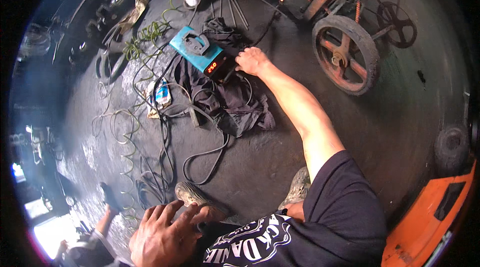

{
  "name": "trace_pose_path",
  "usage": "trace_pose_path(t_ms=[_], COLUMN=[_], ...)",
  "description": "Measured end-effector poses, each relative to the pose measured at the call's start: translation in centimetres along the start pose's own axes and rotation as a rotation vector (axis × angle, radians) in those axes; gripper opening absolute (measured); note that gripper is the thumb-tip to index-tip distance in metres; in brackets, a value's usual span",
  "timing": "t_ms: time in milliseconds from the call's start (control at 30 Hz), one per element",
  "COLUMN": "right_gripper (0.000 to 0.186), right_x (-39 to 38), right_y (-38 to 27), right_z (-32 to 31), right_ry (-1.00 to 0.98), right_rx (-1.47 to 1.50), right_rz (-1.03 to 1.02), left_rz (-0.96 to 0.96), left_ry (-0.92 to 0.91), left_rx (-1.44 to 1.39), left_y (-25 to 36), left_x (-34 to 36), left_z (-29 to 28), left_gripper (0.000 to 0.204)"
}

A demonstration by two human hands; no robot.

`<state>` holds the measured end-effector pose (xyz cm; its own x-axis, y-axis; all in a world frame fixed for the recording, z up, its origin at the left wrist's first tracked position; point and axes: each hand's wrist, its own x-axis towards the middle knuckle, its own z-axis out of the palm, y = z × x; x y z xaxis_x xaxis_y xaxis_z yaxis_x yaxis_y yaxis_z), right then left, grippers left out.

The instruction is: The person adjusts a welding machine setting and then uses a welding torch to join metal rods on a wheeled frame while another person holds the metal in place.

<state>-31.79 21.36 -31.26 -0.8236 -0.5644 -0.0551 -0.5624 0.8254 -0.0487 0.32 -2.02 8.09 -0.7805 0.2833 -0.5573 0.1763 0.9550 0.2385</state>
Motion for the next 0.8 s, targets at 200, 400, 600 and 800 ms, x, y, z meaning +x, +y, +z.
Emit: trace_pose_path(t_ms=[200, 400, 600, 800], right_gripper=[0.039, 0.041, 0.040, 0.040], right_x=[-0.1, -0.1, 0.6, -0.2], right_y=[-0.2, 0.3, 0.0, -0.1], right_z=[-0.2, 0.1, 0.5, 0.8], right_ry=[0.026, 0.045, 0.010, 0.045], right_rx=[-0.004, -0.047, -0.023, -0.014], right_rz=[-0.014, -0.034, -0.012, -0.016], left_rz=[0.019, 0.003, 0.006, 0.052], left_ry=[0.023, 0.020, 0.034, -0.016], left_rx=[0.133, 0.103, 0.106, 0.005], left_y=[-0.6, -1.0, -1.6, -3.0], left_x=[-0.2, -0.2, 0.1, -0.7], left_z=[0.9, 0.9, 1.2, 0.1], left_gripper=[0.055, 0.054, 0.054, 0.032])
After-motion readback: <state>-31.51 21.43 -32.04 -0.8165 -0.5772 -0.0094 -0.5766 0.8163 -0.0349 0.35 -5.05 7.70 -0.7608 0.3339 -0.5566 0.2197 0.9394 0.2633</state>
